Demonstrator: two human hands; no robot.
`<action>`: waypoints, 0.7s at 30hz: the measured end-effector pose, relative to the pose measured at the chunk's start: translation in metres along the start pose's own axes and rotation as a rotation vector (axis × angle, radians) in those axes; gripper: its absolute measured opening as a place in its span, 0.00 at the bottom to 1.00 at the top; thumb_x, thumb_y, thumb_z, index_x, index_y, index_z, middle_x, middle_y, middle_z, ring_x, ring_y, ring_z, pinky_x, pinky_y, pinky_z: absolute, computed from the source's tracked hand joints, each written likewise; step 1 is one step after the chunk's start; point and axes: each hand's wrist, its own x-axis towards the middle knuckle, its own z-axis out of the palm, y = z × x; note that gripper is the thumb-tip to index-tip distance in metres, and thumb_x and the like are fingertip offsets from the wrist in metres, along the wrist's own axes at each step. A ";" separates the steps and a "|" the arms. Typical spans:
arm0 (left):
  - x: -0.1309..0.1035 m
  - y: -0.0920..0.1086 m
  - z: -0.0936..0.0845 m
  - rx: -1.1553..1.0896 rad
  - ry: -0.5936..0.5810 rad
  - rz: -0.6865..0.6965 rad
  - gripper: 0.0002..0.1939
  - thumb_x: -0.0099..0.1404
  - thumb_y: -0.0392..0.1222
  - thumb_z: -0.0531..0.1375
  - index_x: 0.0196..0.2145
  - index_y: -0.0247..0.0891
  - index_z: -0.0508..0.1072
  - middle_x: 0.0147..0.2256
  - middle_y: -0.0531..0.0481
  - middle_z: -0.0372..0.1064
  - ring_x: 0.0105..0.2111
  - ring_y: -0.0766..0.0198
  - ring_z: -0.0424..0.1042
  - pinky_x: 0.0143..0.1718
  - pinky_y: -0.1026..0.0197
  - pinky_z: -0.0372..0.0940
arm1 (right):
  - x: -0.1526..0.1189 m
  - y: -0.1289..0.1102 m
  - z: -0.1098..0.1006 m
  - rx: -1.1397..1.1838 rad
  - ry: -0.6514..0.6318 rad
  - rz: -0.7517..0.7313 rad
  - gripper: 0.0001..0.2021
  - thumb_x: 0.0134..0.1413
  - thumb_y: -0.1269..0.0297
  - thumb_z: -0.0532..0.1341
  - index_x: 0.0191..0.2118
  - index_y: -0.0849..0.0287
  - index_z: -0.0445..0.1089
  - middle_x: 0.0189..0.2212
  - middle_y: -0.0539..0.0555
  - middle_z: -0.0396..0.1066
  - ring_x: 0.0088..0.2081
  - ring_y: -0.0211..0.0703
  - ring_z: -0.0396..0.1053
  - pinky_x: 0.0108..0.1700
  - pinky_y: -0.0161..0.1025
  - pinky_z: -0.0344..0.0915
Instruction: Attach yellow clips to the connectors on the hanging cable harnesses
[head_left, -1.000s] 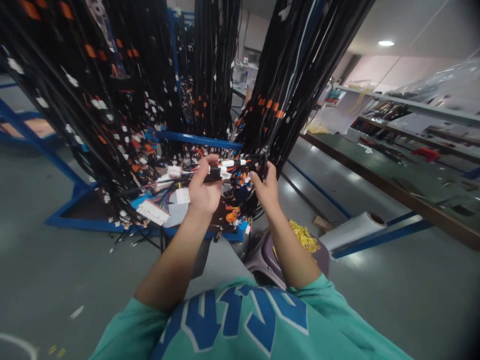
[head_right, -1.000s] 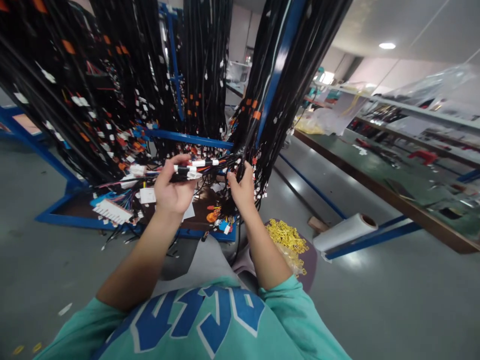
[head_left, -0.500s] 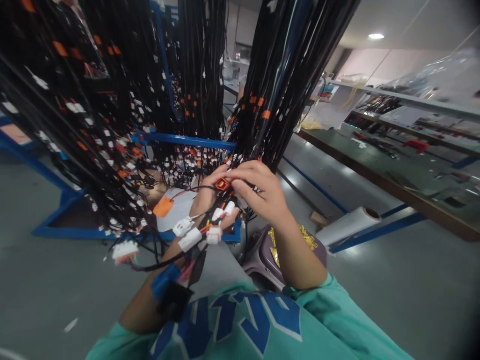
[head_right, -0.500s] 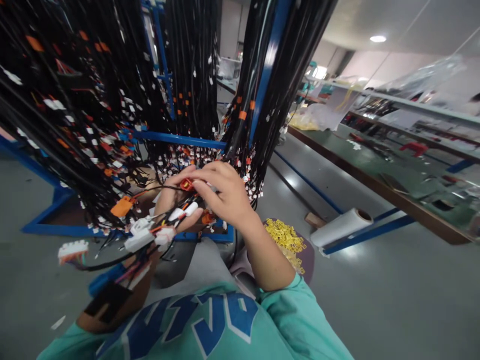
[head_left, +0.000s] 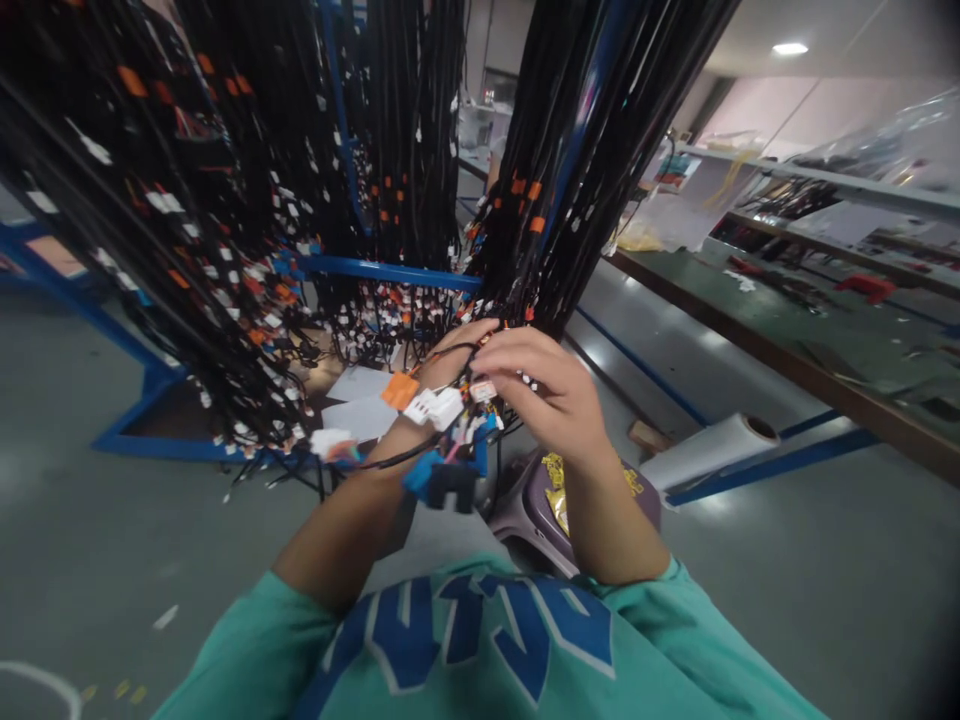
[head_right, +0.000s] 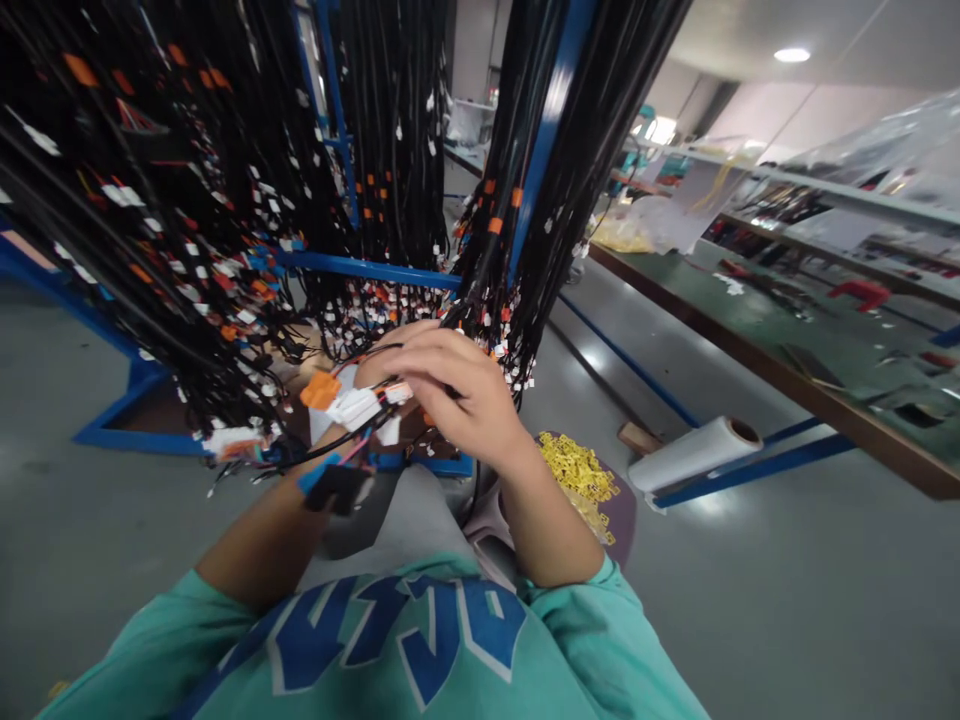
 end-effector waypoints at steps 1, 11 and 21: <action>0.003 -0.002 0.000 0.077 -0.041 0.071 0.13 0.48 0.26 0.62 0.31 0.41 0.74 0.37 0.53 0.73 0.56 0.58 0.62 0.59 0.63 0.55 | 0.000 -0.001 -0.003 0.044 -0.030 -0.002 0.10 0.59 0.64 0.54 0.37 0.46 0.74 0.37 0.50 0.73 0.42 0.42 0.70 0.47 0.46 0.66; 0.031 0.016 0.019 1.198 -0.320 0.247 0.11 0.58 0.38 0.59 0.39 0.39 0.76 0.44 0.47 0.72 0.44 0.53 0.71 0.42 0.59 0.63 | -0.008 0.007 -0.025 0.133 -0.024 0.029 0.10 0.54 0.64 0.59 0.41 0.49 0.74 0.40 0.50 0.73 0.45 0.43 0.69 0.50 0.46 0.65; 0.046 0.028 0.034 1.529 -0.468 0.089 0.18 0.64 0.39 0.49 0.46 0.37 0.73 0.46 0.43 0.72 0.47 0.52 0.70 0.41 0.56 0.64 | -0.001 0.012 -0.040 0.019 -0.092 0.012 0.08 0.57 0.63 0.58 0.40 0.54 0.74 0.38 0.50 0.73 0.42 0.38 0.70 0.47 0.40 0.66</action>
